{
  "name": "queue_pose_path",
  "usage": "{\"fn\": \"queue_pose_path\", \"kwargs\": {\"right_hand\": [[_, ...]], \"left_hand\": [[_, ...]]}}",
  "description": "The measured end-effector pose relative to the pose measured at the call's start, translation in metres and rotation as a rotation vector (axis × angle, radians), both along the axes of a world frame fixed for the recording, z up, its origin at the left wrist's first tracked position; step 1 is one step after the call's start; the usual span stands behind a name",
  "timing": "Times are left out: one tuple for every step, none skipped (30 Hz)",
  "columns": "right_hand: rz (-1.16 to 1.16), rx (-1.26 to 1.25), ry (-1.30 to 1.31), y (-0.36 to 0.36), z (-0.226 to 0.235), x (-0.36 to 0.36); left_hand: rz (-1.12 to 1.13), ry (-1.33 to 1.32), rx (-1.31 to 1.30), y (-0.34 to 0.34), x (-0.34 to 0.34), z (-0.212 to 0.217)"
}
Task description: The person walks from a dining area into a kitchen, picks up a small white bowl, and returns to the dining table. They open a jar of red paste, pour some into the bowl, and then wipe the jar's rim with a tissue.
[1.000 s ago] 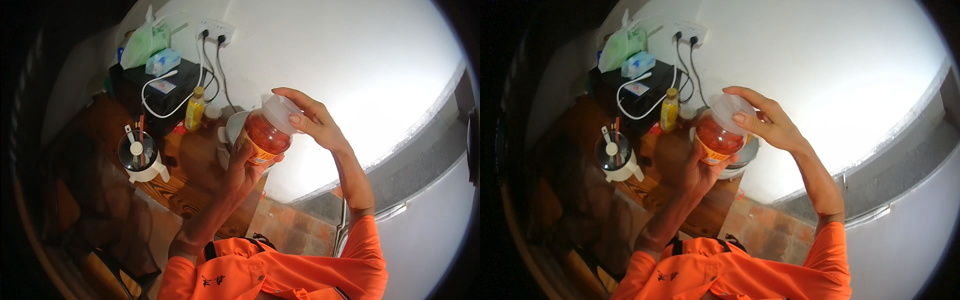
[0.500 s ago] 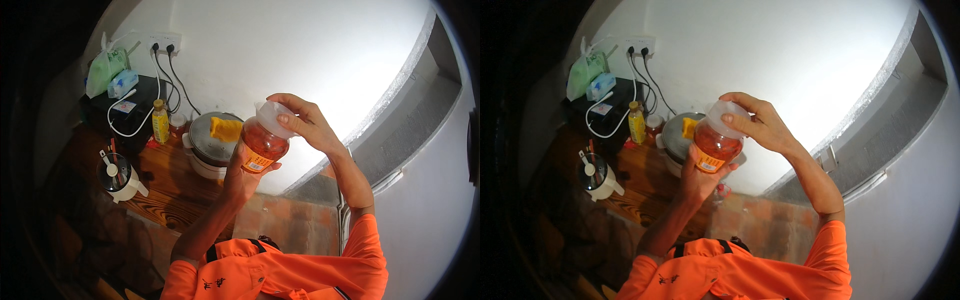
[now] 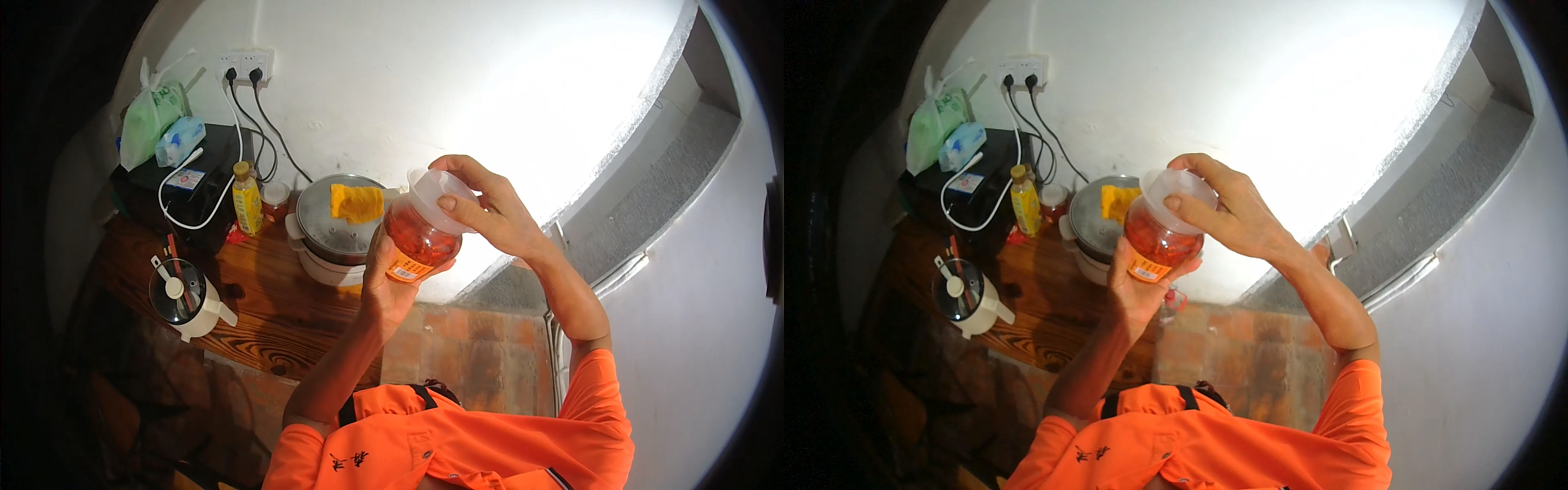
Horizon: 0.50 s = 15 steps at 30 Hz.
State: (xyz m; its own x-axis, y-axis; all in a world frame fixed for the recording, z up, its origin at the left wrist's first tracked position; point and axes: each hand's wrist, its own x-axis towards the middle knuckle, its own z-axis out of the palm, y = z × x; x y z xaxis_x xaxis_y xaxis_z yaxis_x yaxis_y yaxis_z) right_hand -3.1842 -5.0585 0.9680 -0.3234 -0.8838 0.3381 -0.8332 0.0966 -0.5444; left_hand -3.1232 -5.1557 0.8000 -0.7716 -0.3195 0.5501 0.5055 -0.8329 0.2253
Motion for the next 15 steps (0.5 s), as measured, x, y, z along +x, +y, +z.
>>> {"fn": "queue_pose_path", "kwargs": {"right_hand": [[-0.027, 0.021, 0.026, -0.001, -0.002, 0.001], [-0.053, 0.042, 0.052, -0.004, -0.004, 0.003], [-0.08, 0.065, 0.078, -0.007, -0.006, 0.005], [-0.095, 0.029, 0.093, -0.011, -0.011, 0.005], [-0.108, -0.007, 0.108, -0.017, -0.017, 0.005], [-0.118, -0.044, 0.122, -0.021, -0.021, 0.005], [-0.113, -0.019, 0.125, -0.023, -0.024, 0.004], [-0.107, 0.006, 0.129, -0.025, -0.025, 0.003], [-0.108, 0.033, 0.133, -0.025, -0.027, 0.001], [-0.103, 0.042, 0.19, -0.025, -0.03, -0.002], [-0.096, 0.05, 0.248, -0.025, -0.034, -0.005], [-0.081, 0.056, 0.304, -0.027, -0.037, -0.007], [-0.051, 0.049, 0.312, -0.028, -0.039, -0.007], [-0.021, 0.042, 0.319, -0.029, -0.042, -0.006], [0.008, 0.035, 0.328, -0.029, -0.043, -0.005]], "left_hand": [[0.006, -0.019, 0.003, -0.001, 0.0, -0.003], [0.05, -0.025, -0.004, -0.003, -0.004, -0.009], [0.091, -0.031, -0.009, -0.005, -0.008, -0.014], [0.133, -0.038, -0.015, -0.006, -0.01, -0.019], [0.119, -0.064, -0.011, -0.007, -0.01, -0.023], [0.11, -0.091, -0.007, -0.008, -0.008, -0.024], [0.103, -0.118, -0.003, -0.009, -0.006, -0.025], [0.075, -0.144, 0.013, -0.01, -0.003, -0.027], [0.039, -0.17, 0.031, -0.01, -0.002, -0.029], [0.005, -0.196, 0.049, -0.01, -0.001, -0.031], [-0.027, -0.19, 0.07, -0.009, -0.003, -0.034], [-0.052, -0.184, 0.09, -0.011, -0.005, -0.039], [-0.076, -0.177, 0.11, -0.012, -0.006, -0.042], [-0.124, -0.172, 0.143, -0.013, -0.005, -0.045], [-0.174, -0.165, 0.176, -0.012, -0.003, -0.046]]}}
